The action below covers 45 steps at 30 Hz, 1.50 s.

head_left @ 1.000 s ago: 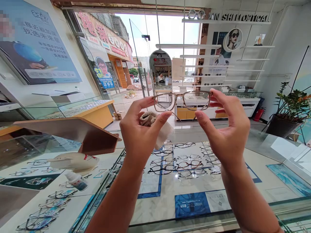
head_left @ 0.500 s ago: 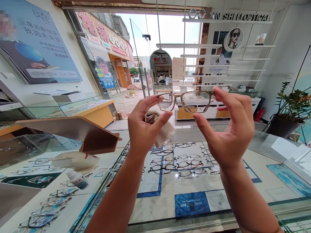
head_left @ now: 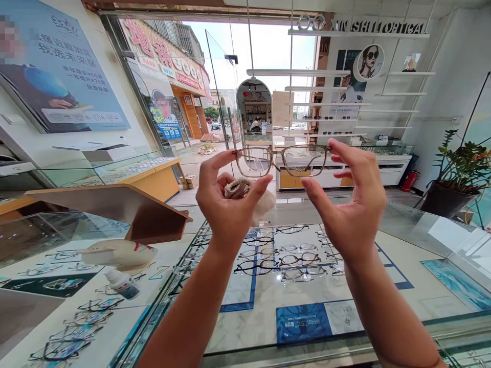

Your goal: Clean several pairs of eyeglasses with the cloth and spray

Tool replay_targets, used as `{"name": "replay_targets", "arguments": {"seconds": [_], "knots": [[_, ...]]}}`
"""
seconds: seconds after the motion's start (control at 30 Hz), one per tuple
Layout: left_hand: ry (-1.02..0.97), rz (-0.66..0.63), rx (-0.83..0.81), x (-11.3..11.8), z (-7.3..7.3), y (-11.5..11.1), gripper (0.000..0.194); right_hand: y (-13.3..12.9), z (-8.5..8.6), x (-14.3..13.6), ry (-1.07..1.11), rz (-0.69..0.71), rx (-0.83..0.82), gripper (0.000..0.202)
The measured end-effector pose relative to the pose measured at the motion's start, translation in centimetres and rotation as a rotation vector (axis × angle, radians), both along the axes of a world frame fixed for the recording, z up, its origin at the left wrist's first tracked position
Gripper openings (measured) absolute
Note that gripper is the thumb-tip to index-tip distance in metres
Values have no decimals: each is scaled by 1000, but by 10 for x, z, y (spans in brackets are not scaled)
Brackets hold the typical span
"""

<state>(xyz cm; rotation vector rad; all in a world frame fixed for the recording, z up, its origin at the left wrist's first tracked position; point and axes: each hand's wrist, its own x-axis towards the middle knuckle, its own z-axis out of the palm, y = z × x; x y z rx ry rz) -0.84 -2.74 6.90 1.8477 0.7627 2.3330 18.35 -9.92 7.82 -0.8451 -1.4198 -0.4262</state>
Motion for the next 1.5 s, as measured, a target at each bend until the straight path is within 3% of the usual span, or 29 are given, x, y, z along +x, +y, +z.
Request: {"name": "replay_targets", "arguments": {"seconds": [0.2, 0.47, 0.63, 0.9, 1.1, 1.5], "knots": [[13, 189, 96, 0, 1, -5, 58, 5, 0, 2, 23, 38, -117, 56], [52, 219, 144, -3, 0, -1, 59, 5, 2, 6, 116, 187, -143, 43], [72, 230, 176, -3, -1, 1, 64, 8, 4, 7, 184, 196, -76, 33], [82, 192, 158, -1, -5, 2, 68, 13, 3, 11, 191, 232, -42, 27], [79, 157, 128, -1, -6, 1, 65, 21, 5, 20, 272, 410, -117, 23], [35, -67, 54, 7, 4, -8, 61, 23, 6, 19, 380, 473, -107, 16]]}}
